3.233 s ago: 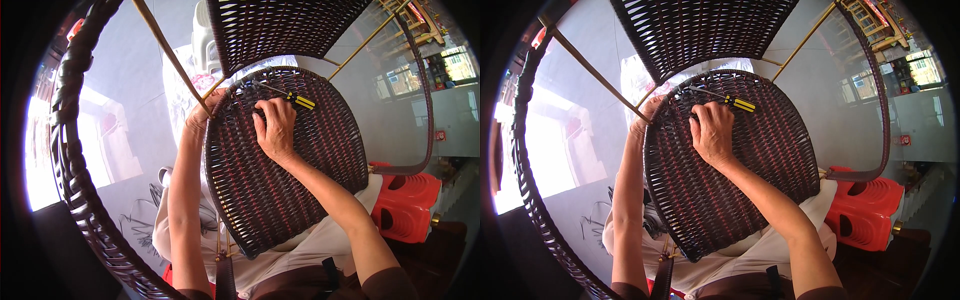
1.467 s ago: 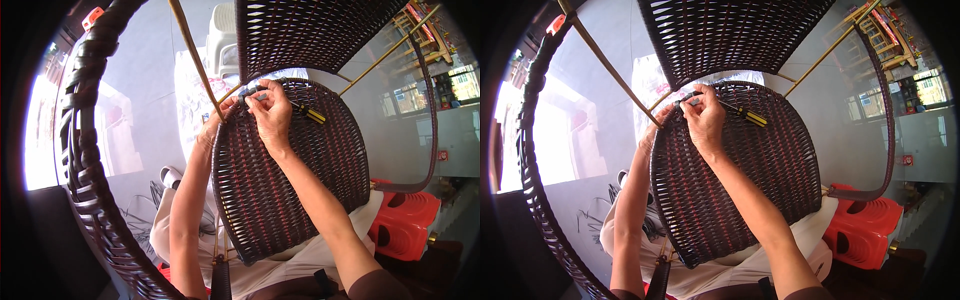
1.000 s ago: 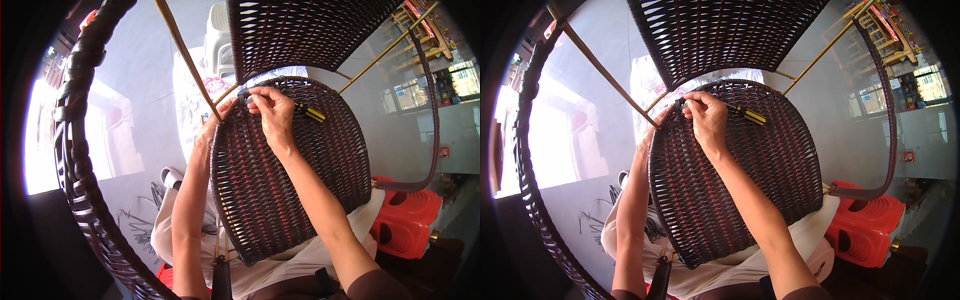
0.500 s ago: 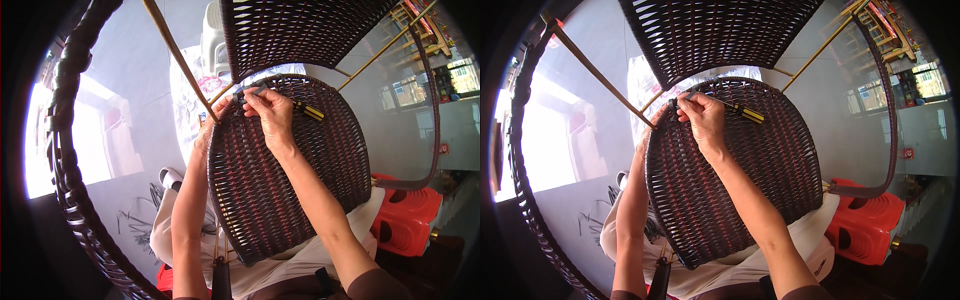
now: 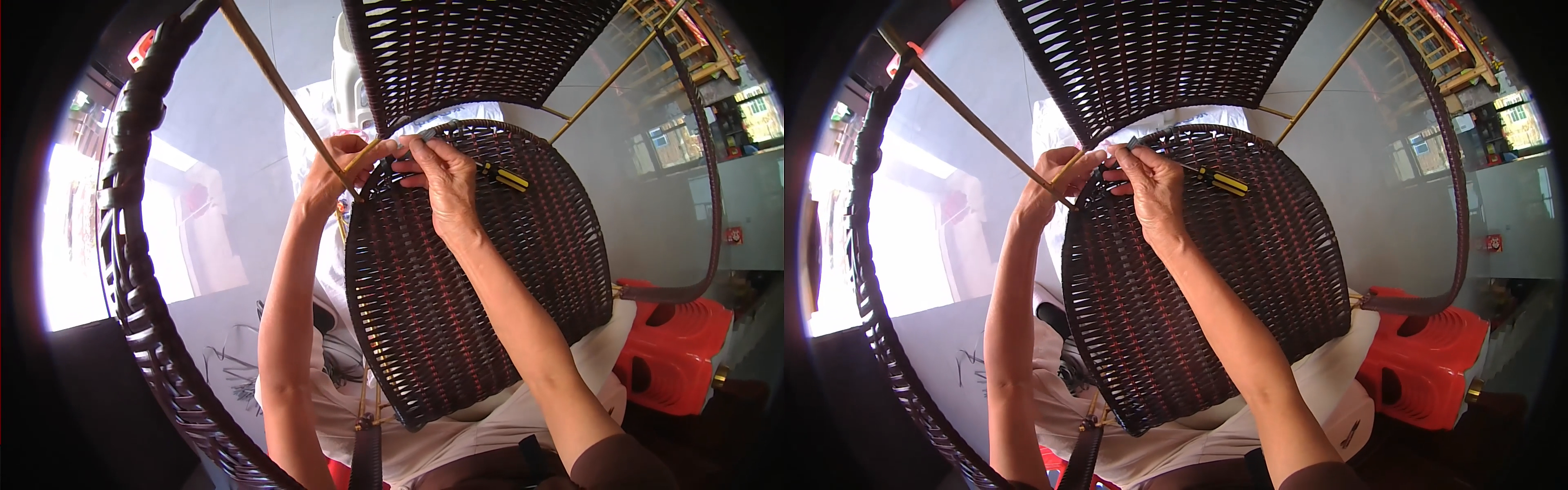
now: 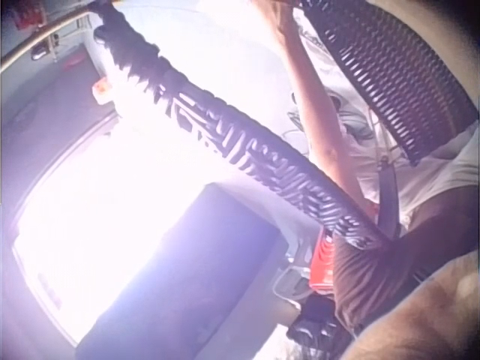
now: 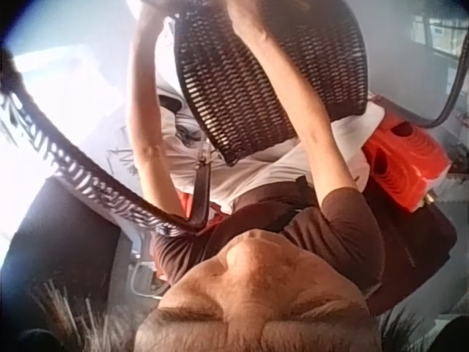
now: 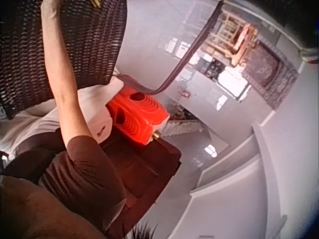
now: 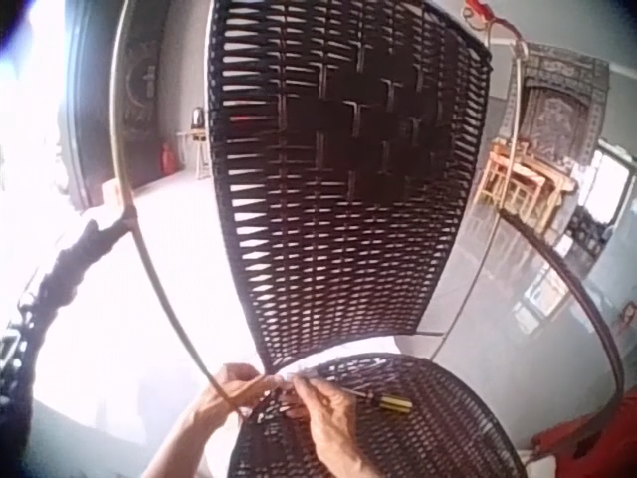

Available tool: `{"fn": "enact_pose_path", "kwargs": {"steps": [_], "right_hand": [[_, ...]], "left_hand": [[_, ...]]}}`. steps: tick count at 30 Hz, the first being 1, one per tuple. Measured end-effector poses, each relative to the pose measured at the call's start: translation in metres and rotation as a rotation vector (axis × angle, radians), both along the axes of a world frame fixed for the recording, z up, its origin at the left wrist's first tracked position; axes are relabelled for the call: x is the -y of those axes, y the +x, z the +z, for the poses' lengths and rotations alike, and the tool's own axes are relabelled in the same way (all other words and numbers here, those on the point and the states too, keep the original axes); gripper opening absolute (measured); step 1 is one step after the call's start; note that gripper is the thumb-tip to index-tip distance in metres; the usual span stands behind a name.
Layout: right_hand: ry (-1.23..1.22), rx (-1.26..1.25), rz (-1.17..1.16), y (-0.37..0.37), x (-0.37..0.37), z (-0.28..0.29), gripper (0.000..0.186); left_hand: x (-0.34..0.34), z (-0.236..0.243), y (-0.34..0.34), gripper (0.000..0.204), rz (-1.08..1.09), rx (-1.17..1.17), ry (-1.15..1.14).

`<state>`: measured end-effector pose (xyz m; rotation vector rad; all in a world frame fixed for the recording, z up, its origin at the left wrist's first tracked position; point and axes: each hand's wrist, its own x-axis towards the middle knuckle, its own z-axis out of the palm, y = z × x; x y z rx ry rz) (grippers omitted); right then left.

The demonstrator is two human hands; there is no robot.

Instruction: The person weaves plastic strips through the frame of a wicker chair, using a screwdriver to tighten the weave.

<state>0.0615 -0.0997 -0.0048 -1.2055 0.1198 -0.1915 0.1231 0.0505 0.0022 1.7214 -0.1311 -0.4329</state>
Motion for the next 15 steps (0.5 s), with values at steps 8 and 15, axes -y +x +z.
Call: {"fn": "enact_pose_path", "kwargs": {"steps": [8,15], "right_hand": [[0.013,-0.016,-0.103,0.002,0.0,0.003,0.016],[0.031,-0.02,-0.102,0.0,0.003,0.006,0.017]], "left_hand": [[0.006,0.008,0.009,0.039,-0.054,-0.04,0.114],[0.003,-0.001,0.011,0.025,-0.078,-0.07,0.028]]}}
